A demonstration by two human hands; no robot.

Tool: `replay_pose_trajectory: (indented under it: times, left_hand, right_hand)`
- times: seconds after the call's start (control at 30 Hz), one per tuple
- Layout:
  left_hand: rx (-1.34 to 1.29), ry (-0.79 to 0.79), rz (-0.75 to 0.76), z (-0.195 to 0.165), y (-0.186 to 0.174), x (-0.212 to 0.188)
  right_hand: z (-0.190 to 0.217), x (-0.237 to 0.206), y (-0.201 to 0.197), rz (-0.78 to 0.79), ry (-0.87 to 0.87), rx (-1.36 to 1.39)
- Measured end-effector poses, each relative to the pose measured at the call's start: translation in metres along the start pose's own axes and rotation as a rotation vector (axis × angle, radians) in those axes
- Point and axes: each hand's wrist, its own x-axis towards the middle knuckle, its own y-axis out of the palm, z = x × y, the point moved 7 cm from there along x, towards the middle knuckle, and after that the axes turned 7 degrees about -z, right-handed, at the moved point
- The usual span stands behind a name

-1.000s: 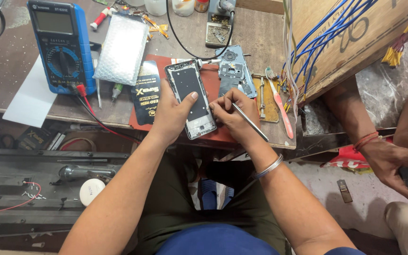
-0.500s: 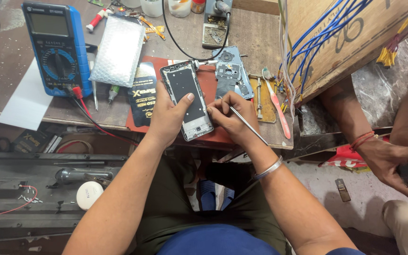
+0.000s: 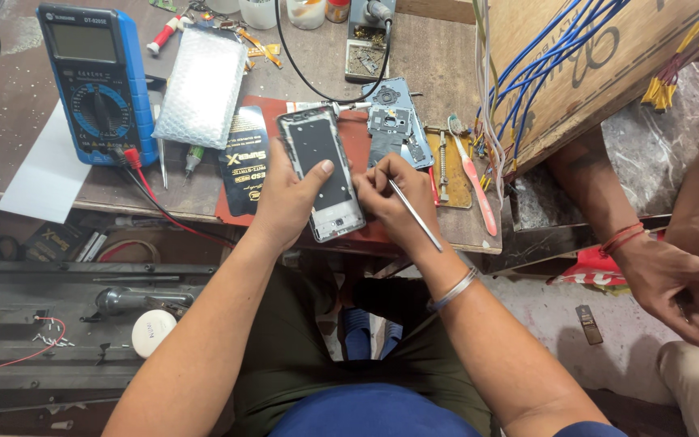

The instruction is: The person uses a metal spudger to carefully pry and separate the screen assembly from the phone's frame. They work along the edges of the device, applying gentle pressure to release adhesive or clips. The phone remains on the workbench throughout the process.

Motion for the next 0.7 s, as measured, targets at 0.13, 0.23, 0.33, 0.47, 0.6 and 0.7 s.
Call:
replay_pose_trajectory:
  times: [0.13, 0.23, 0.33, 0.47, 0.6, 0.7]
  left_hand:
    - [0.001, -0.04, -0.002, 0.0, 0.001, 0.0]
    - [-0.095, -0.07, -0.015, -0.004, 0.0, -0.002]
    - [-0.137, -0.076, -0.031, -0.012, -0.003, 0.0]
    - [-0.164, -0.114, -0.036, -0.015, -0.002, -0.001]
    - [-0.176, -0.117, -0.029, -0.016, -0.001, -0.001]
    - [-0.176, -0.115, -0.036, -0.016, -0.001, -0.002]
  right_hand:
    - [0.001, -0.001, -0.004, -0.111, -0.008, 0.018]
    - [0.0, -0.003, -0.013, -0.133, -0.064, 0.326]
    - [-0.005, -0.005, -0.017, -0.148, -0.09, 0.423]
    - [-0.004, -0.009, -0.02, -0.223, -0.145, -0.023]
    - [0.0, -0.009, -0.02, -0.217, -0.139, 0.042]
    - [-0.006, -0.008, -0.015, -0.153, -0.029, 0.238]
